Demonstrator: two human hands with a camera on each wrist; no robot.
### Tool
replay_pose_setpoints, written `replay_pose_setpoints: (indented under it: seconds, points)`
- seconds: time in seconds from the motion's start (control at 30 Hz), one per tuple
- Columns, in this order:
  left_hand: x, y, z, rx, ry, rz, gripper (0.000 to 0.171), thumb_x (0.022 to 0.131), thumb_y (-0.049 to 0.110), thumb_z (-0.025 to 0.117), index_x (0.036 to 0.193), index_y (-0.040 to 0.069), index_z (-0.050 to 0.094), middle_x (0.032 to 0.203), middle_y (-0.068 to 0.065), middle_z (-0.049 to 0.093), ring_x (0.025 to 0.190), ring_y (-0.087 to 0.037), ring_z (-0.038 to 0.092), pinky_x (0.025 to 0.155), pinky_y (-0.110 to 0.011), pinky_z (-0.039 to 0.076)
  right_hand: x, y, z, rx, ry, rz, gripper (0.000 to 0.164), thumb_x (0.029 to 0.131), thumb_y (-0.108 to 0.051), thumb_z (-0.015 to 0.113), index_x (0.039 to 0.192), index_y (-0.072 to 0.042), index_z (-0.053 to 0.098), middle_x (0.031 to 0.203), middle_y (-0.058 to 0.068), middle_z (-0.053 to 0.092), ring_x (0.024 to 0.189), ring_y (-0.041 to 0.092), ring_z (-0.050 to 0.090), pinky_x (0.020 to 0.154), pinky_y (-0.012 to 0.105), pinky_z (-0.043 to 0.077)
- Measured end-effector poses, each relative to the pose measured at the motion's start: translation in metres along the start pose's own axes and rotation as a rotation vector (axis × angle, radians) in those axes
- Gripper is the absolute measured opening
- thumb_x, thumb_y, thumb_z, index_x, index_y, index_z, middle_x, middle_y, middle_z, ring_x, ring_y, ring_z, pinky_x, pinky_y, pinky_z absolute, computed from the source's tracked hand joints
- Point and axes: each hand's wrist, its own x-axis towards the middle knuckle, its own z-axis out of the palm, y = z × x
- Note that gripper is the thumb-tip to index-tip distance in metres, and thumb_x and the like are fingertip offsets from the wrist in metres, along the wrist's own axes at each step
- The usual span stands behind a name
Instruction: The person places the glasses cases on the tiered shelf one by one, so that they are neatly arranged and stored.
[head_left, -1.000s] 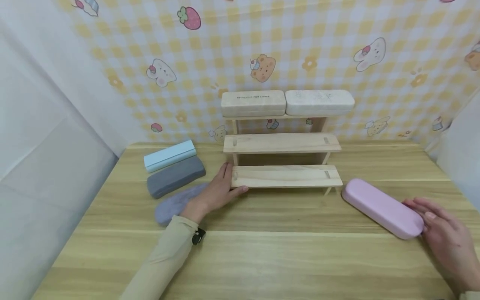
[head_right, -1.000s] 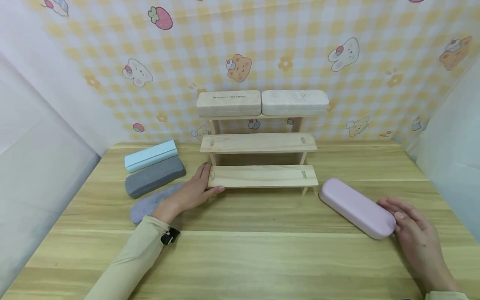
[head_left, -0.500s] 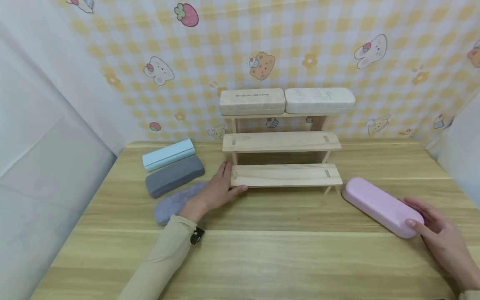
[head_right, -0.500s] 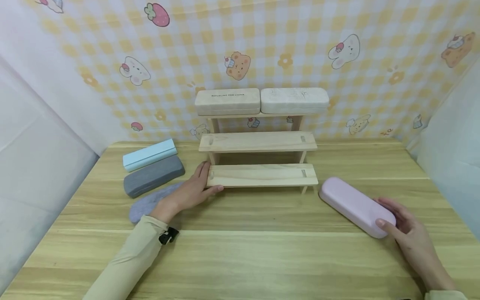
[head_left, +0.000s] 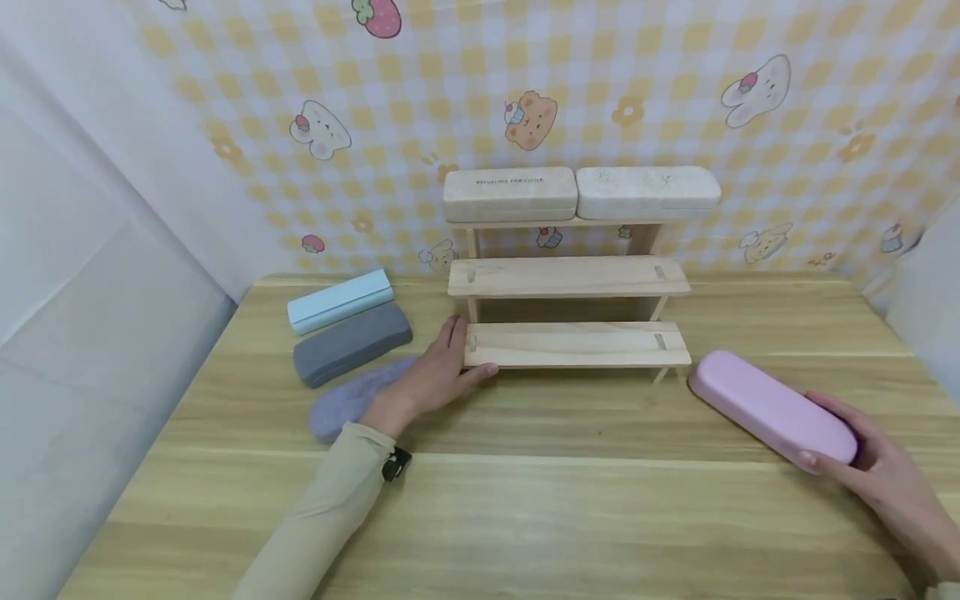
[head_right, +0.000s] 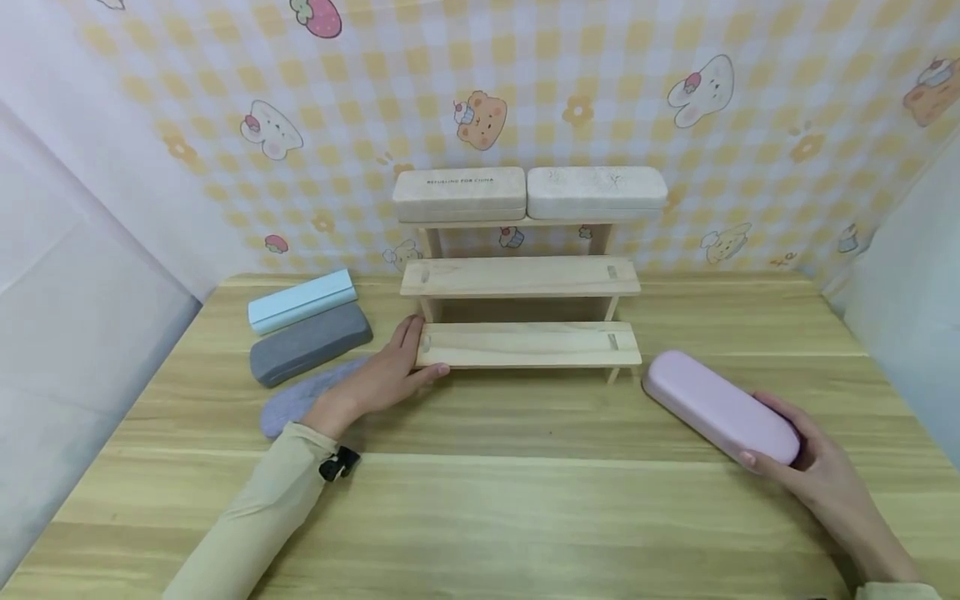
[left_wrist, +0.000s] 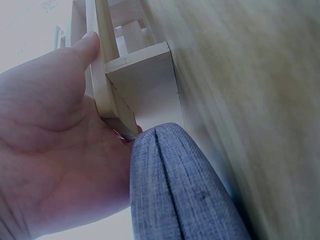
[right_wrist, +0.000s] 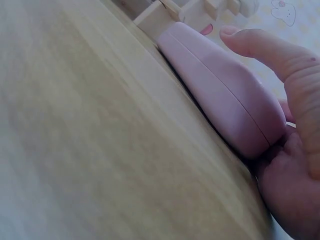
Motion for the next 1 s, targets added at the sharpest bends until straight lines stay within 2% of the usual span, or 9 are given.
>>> replay_pose_setpoints:
  seconds: [0.13, 0.53, 0.8, 1.0]
  points:
    - [0.0015, 0.0011, -0.0004, 0.008, -0.007, -0.006, 0.092, 0.092, 0.053, 0.046, 0.146, -0.007, 0.001, 0.15, -0.028, 0.0, 0.137, -0.036, 0.013, 0.108, -0.042, 0.024, -0.0006, 0.0015, -0.0008, -0.025, 0.002, 0.025, 0.072, 0.087, 0.003, 0.062, 0.147, -0.019, 0.029, 0.141, -0.007, 0.031, 0.114, -0.009, 0.033, 0.082, 0.003, 0.026]
    - [0.0046, 0.002, -0.0017, 0.003, -0.015, -0.009, 0.093, 0.092, 0.053, 0.046, 0.146, -0.006, 0.0, 0.15, -0.028, -0.001, 0.137, -0.037, 0.012, 0.108, -0.043, 0.023, -0.0018, -0.0002, 0.0007, -0.035, 0.021, 0.026, 0.077, 0.083, 0.003, 0.067, 0.147, -0.017, 0.03, 0.135, -0.01, 0.034, 0.112, -0.009, 0.035, 0.082, 0.003, 0.026]
    - [0.0036, 0.0001, -0.0009, 0.012, -0.025, -0.031, 0.094, 0.092, 0.056, 0.044, 0.146, -0.005, -0.001, 0.151, -0.026, -0.002, 0.137, -0.035, 0.012, 0.108, -0.041, 0.022, 0.0014, -0.0017, 0.0, -0.131, 0.039, 0.062, 0.081, 0.081, -0.009, 0.072, 0.148, -0.024, 0.028, 0.133, -0.025, 0.031, 0.111, -0.012, 0.028, 0.082, -0.001, 0.018]
    - [0.0031, -0.0006, 0.0001, 0.011, -0.025, -0.028, 0.094, 0.092, 0.056, 0.044, 0.146, -0.004, -0.002, 0.151, -0.026, -0.002, 0.137, -0.035, 0.013, 0.108, -0.042, 0.023, 0.001, -0.0014, -0.0009, -0.169, 0.036, 0.063, 0.083, 0.082, -0.012, 0.072, 0.148, -0.026, 0.026, 0.134, -0.026, 0.028, 0.109, -0.015, 0.025, 0.082, 0.0, 0.013]
